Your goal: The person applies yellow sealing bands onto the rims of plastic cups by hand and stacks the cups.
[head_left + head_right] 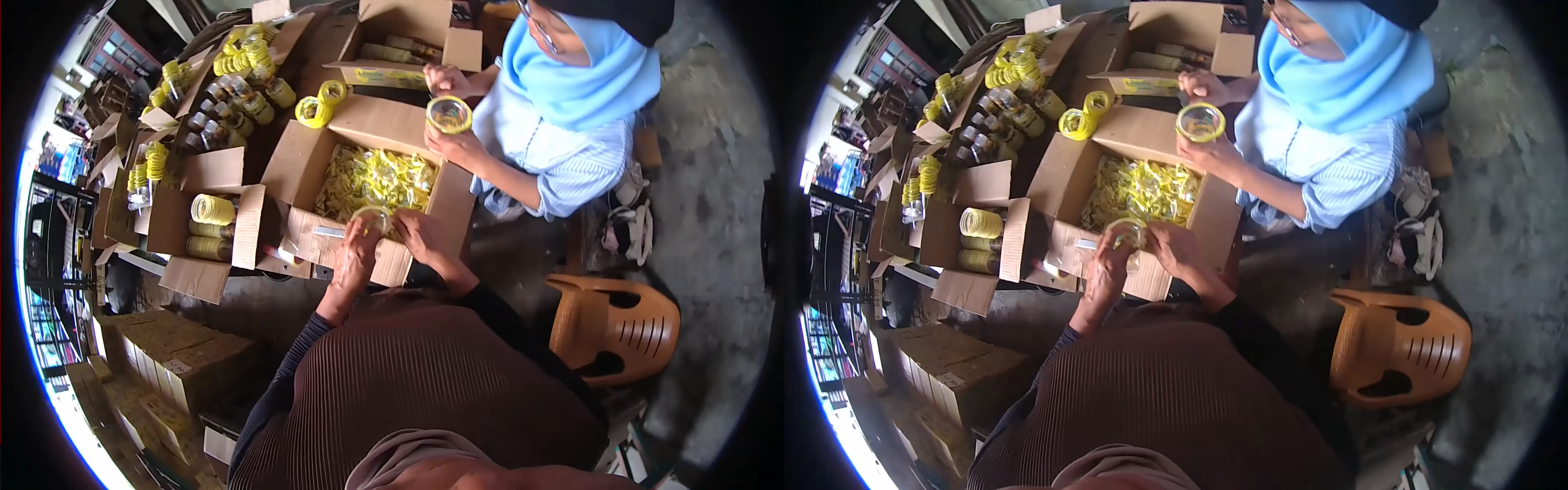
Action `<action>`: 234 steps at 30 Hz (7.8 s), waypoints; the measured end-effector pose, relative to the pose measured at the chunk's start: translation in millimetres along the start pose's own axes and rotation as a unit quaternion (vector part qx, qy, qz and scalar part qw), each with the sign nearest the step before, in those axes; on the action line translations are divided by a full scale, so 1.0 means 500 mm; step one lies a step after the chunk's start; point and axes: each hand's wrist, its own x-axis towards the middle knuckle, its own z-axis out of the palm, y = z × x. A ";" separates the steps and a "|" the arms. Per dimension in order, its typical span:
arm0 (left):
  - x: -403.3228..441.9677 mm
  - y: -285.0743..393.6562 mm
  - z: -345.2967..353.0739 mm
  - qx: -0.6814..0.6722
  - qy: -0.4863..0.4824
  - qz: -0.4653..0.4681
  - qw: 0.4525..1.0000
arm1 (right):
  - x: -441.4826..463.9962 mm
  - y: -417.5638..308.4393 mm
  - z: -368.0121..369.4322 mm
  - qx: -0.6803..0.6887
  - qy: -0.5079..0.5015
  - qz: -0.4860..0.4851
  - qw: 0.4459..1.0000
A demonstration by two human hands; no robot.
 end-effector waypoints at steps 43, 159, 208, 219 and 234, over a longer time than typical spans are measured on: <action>-0.028 -0.071 -0.047 -0.593 -0.123 -0.251 0.755 | 0.001 -0.056 -0.034 0.068 -0.079 -0.142 0.984; 0.009 -0.270 -0.112 -0.533 -0.054 -0.097 0.839 | 0.027 -0.164 0.115 0.092 0.280 0.080 0.952; 0.017 -0.177 -0.187 -0.268 -0.047 -0.079 0.959 | 0.088 -0.147 0.057 0.506 -0.013 0.143 0.851; 0.015 -0.188 -0.143 -0.292 -0.039 -0.063 0.954 | 0.075 -0.143 0.067 0.501 0.034 0.164 0.849; -0.026 -0.238 -0.086 -0.831 -0.155 -0.190 0.499 | 0.059 -0.159 0.086 0.372 0.103 0.144 0.911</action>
